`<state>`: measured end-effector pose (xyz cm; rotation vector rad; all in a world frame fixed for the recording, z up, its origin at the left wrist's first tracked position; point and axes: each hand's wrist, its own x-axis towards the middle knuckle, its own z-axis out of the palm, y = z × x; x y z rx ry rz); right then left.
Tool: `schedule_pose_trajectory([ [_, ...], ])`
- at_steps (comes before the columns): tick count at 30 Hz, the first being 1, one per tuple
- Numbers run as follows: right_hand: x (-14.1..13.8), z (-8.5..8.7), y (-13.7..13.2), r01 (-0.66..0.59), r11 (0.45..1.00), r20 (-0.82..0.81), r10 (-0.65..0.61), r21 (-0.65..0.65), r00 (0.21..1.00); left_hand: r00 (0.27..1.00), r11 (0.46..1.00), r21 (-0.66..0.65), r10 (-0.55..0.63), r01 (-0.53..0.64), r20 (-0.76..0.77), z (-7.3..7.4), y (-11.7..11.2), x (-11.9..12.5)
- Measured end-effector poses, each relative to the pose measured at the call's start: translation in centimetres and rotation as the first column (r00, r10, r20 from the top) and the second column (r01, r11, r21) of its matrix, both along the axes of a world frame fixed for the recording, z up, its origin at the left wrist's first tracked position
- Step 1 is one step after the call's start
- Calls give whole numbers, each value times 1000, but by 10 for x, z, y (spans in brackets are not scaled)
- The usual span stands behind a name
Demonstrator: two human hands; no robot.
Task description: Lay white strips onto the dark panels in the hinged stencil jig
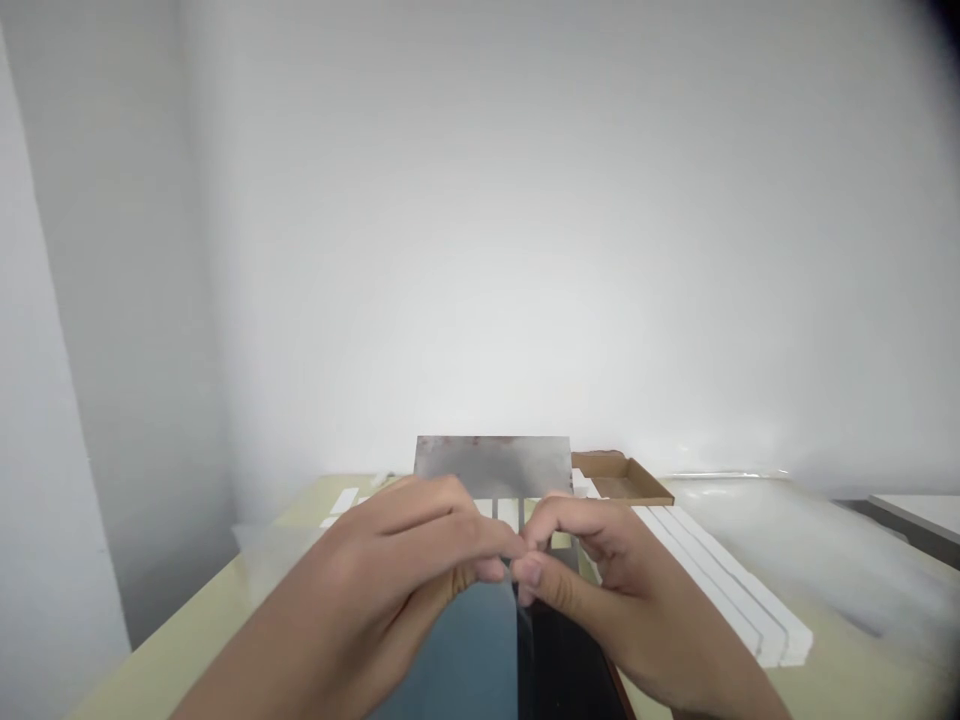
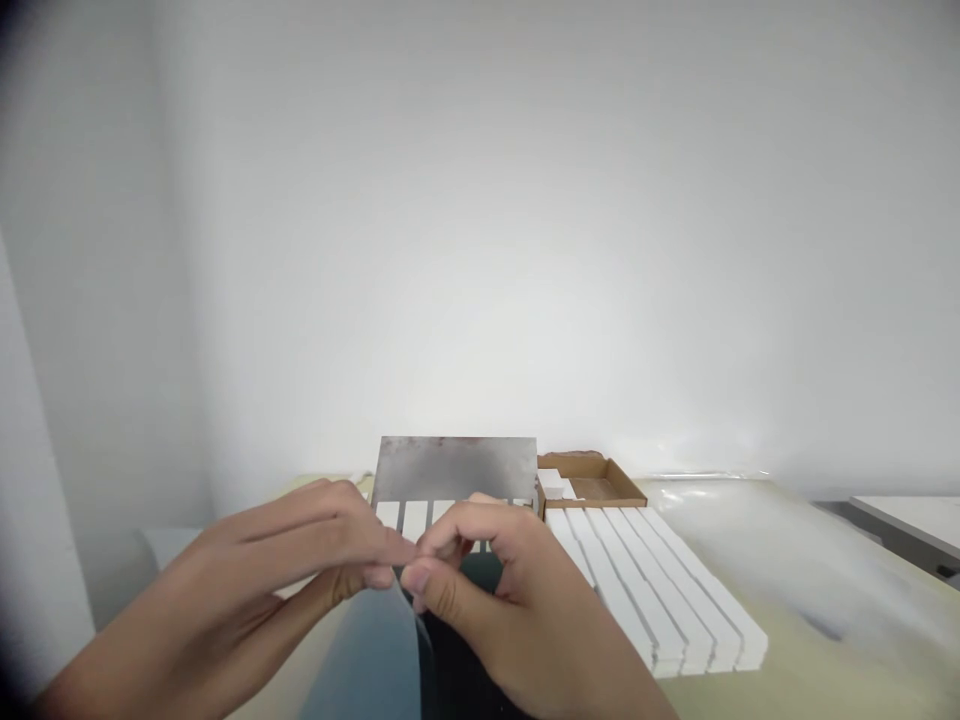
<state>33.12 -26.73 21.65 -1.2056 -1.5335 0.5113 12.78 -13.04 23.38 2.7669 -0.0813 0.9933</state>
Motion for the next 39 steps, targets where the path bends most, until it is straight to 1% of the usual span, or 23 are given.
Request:
schedule_pose_trajectory([
  [3, -2, 1, 1, -5, 1000, -37, 6, 6, 999, 997, 997, 31, -71, 70, 40, 0, 0, -2],
  [5, -3, 1, 1, -22, 1000, -64, 23, 6, 998, 995, 995, 31, -94, 93, 45, 0, -1, -4],
  [9, -4, -1, 2, -148, 989, -170, 143, -19, 975, 990, 991, -16, -133, 134, 55, -1, -2, -5],
  [14, -4, -3, 1, -208, 978, -219, 200, -15, 955, 985, 986, -58, -151, 156, 80, -2, -1, -2],
  [16, -5, -3, 1, -184, 983, -205, 179, -9, 962, 983, 984, -81, -152, 161, 105, -3, 0, -1],
  [20, -9, 2, -1, -85, 996, -142, 83, -3, 986, 986, 989, -71, -123, 131, 109, -6, 2, -3],
  [23, -12, 8, -3, -70, 997, -167, 64, -29, 984, 988, 993, -69, -85, 95, 132, -7, 3, -6],
  [26, -13, 10, -4, -82, 996, -174, 75, -36, 982, 989, 995, -48, -79, 86, 128, -7, 2, -8],
  [29, -13, 9, -8, -35, 999, -104, 33, -21, 994, 990, 996, -14, -82, 84, 118, -7, -2, -8],
  [31, -12, 8, -14, 34, 999, -12, -34, -22, 999, 988, 997, -3, -76, 77, 134, -6, -5, -6],
  [33, -12, 9, -20, 73, 997, 110, -72, -10, 991, 990, 997, 5, -75, 75, 123, -5, -8, -5],
  [36, -13, 12, -26, 21, 999, 288, -30, 36, 957, 992, 997, 10, -83, 82, 100, -2, -10, -6],
  [39, -14, 13, -26, -30, 999, 350, 21, 21, 937, 989, 997, -1, -82, 83, 126, 2, -11, -10],
])
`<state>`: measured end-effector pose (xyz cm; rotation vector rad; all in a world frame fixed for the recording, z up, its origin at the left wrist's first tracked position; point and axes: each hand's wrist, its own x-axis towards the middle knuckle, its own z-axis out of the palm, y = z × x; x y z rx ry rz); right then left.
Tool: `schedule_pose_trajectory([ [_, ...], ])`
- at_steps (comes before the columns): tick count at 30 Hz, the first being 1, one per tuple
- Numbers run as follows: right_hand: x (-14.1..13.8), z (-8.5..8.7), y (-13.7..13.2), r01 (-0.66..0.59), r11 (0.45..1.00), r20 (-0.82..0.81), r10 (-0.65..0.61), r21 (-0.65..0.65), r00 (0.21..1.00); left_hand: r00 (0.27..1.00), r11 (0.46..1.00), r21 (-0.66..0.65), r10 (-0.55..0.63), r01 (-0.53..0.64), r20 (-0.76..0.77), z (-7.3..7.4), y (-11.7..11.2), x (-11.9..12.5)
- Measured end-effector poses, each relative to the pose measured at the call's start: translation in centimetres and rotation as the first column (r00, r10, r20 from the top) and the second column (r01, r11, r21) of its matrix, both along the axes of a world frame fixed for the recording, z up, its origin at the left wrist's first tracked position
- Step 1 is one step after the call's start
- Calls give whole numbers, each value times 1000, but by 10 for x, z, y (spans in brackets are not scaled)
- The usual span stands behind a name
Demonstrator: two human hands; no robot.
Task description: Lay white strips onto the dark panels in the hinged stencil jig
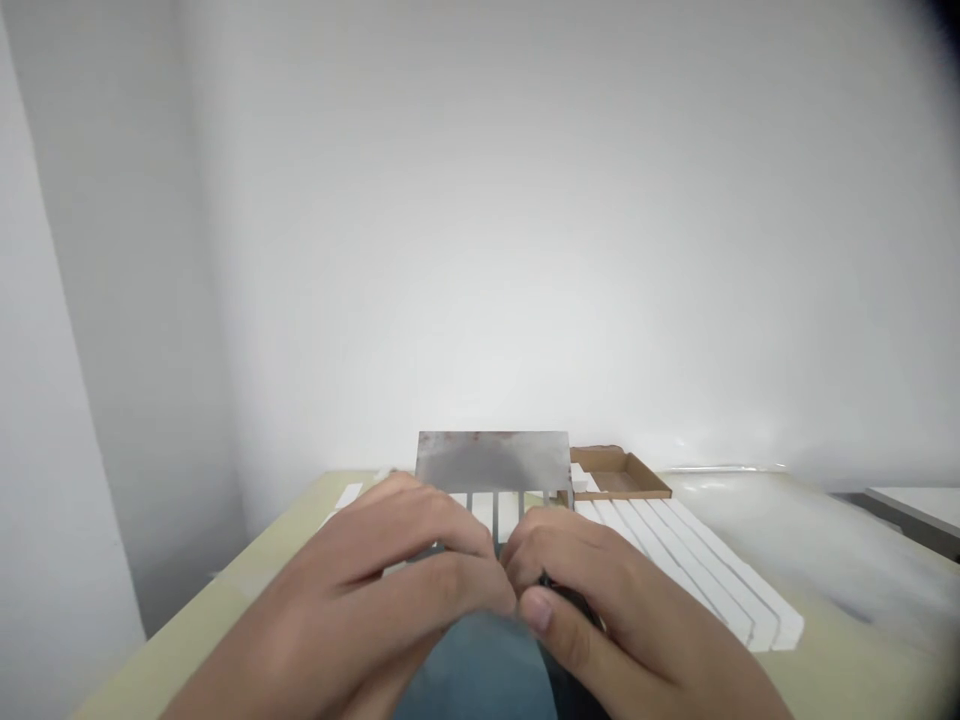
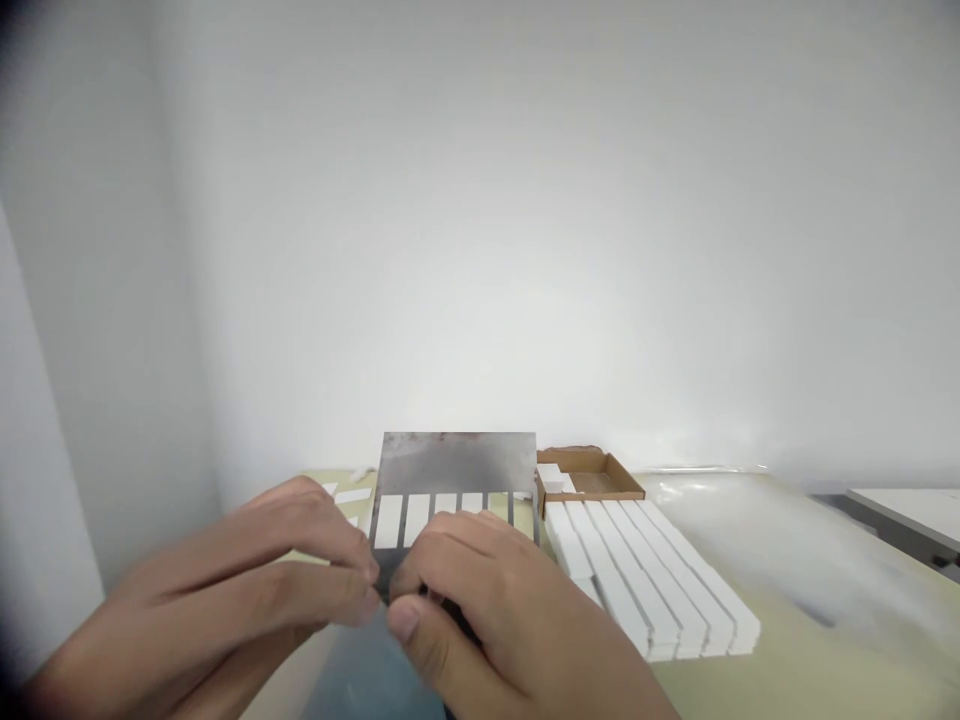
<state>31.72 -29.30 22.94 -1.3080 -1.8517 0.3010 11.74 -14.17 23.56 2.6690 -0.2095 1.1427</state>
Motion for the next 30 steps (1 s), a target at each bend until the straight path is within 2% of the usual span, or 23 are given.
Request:
schedule_pose_trajectory([
  [5, 2, -5, 2, -61, 998, -1, 61, -24, 998, 999, 999, 19, 48, -48, 0, 2, -3, -5],
  [9, 4, -7, -3, -35, 999, -51, 34, -14, 998, 999, 999, -25, 46, -45, 20, -5, -1, -7],
  [16, 3, -10, -11, -17, 1000, -100, 18, 9, 995, 995, 999, -28, 34, -37, -98, -8, 6, -17],
  [22, -5, -4, -13, 34, 999, -97, -36, -25, 995, 999, 998, -42, 42, -44, -27, -4, 12, -21],
  [25, -3, -2, -13, 0, 997, -47, -4, -80, 999, 999, 998, -38, 50, -50, -7, -3, 16, -23],
  [30, 3, -5, -15, -39, 996, -43, 36, -77, 998, 998, 999, -6, 53, -53, 25, 1, 15, -24],
])
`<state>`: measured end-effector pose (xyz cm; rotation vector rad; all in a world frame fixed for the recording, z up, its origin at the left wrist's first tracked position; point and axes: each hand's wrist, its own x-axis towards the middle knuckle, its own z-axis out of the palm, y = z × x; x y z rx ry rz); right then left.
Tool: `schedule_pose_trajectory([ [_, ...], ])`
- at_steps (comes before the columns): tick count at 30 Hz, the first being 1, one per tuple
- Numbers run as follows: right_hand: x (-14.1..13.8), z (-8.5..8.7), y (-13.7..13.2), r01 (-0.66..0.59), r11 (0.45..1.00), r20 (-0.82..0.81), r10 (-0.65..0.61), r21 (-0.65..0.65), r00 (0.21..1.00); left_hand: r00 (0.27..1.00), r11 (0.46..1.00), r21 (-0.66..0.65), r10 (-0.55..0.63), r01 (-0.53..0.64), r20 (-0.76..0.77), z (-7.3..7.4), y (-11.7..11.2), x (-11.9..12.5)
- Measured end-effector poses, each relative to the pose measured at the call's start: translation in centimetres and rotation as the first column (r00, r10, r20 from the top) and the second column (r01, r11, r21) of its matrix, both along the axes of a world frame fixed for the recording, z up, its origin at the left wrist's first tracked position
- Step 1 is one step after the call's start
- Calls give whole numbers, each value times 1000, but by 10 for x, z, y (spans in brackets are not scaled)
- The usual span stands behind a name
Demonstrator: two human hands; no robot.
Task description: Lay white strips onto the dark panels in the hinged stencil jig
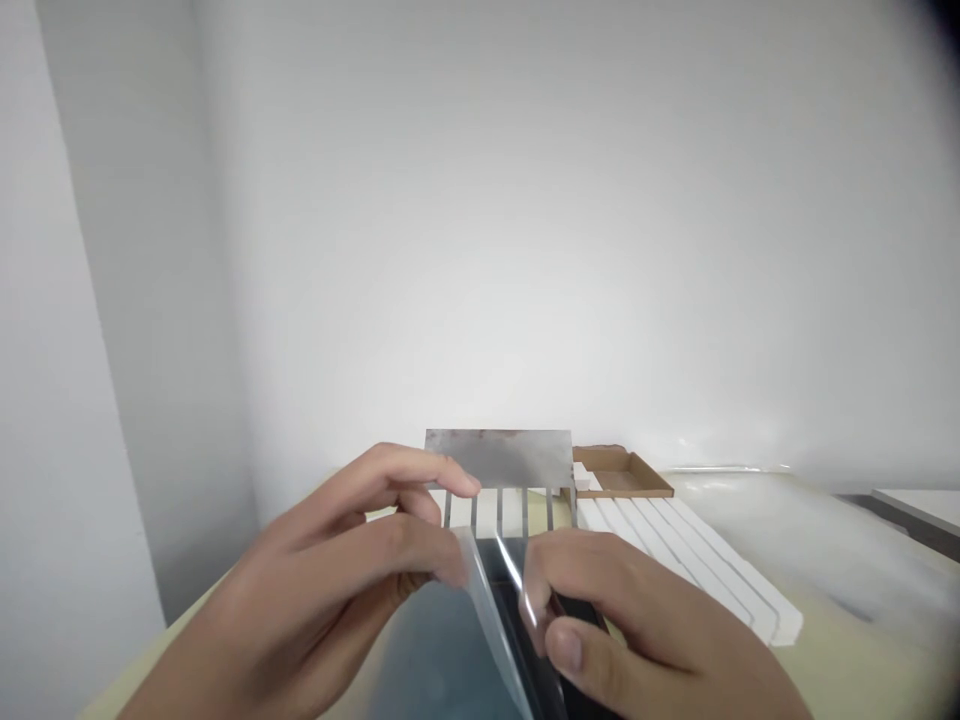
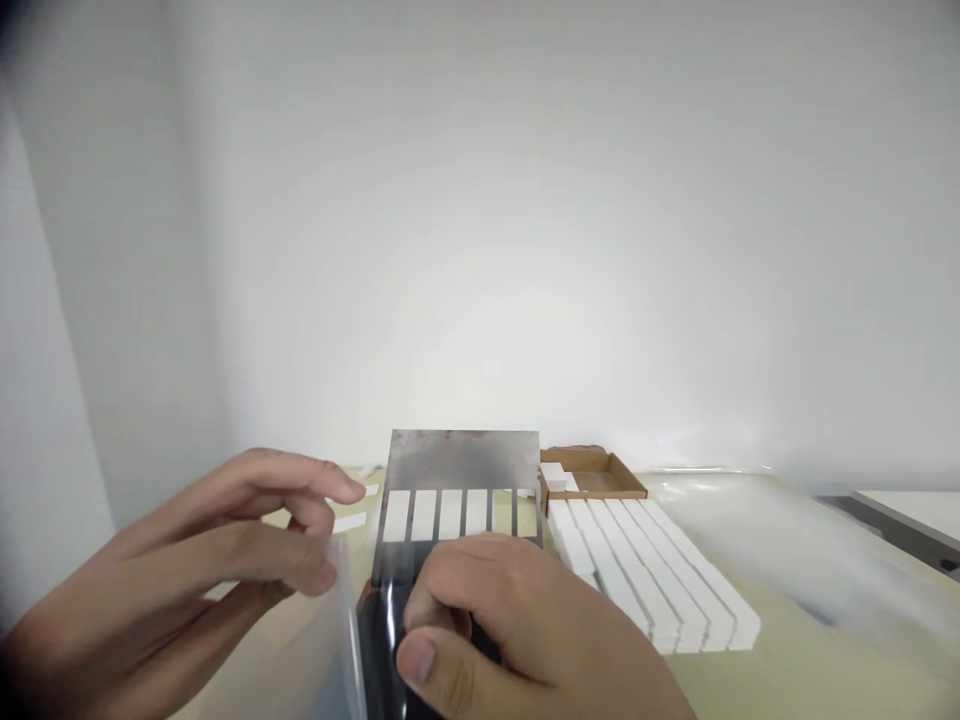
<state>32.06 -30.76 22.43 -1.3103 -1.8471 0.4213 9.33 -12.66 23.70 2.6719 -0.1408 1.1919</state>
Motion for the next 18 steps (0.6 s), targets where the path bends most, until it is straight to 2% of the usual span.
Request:
schedule_pose_trajectory([
  [4, -1, -2, -4, -3, 1000, -25, 3, 0, 1000, 998, 996, 72, 58, -59, 13, 9, -8, 1],
  [8, -3, 0, -4, 25, 999, -8, -24, 43, 1000, 999, 988, 147, 38, -36, -10, 14, -10, 2],
  [11, -4, 3, -1, 47, 998, 35, -48, 37, 998, 998, 992, 116, 49, -46, -27, 11, -7, 0],
  [15, -6, 4, -2, 159, 987, 6, -159, 23, 987, 998, 997, 68, 33, -30, -47, 6, -4, -5],
  [18, -8, 3, -5, 196, 980, -3, -197, 41, 980, 998, 996, 85, 20, -14, -63, 8, -6, -7],
])
